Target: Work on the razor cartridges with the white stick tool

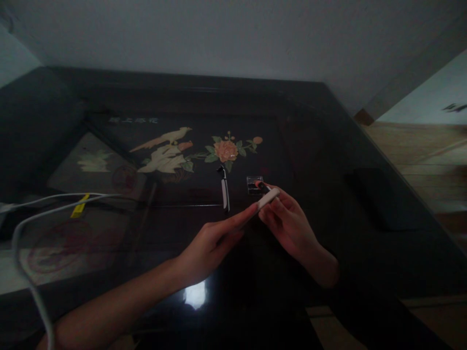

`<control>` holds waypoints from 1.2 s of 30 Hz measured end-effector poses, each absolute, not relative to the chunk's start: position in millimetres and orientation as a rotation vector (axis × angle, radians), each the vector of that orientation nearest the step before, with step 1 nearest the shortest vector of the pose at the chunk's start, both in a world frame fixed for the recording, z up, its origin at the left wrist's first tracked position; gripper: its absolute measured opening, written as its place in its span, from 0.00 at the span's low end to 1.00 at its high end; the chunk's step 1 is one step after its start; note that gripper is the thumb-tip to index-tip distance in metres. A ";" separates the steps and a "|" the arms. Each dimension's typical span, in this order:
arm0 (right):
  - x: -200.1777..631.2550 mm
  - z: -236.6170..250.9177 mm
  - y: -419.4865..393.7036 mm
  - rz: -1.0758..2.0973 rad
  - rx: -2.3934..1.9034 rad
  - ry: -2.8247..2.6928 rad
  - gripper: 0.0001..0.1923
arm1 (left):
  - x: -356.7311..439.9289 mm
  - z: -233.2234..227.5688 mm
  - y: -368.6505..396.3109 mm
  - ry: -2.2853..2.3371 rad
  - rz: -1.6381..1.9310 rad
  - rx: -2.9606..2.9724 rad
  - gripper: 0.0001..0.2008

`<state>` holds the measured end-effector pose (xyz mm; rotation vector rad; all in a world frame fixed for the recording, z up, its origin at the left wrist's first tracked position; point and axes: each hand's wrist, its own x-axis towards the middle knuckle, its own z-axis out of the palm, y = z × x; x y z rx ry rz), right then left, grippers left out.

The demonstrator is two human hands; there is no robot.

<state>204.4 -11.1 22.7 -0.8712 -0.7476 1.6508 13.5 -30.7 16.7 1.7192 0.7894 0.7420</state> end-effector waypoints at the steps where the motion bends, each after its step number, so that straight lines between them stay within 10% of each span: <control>1: 204.2 22.9 -11.3 1.648 -0.872 -0.749 0.21 | 13.3 16.6 -30.7 0.782 0.742 1.719 0.28; 36: 204.3 23.4 -11.6 1.635 -0.896 -0.758 0.20 | 11.1 16.7 -29.3 0.794 0.746 1.763 0.27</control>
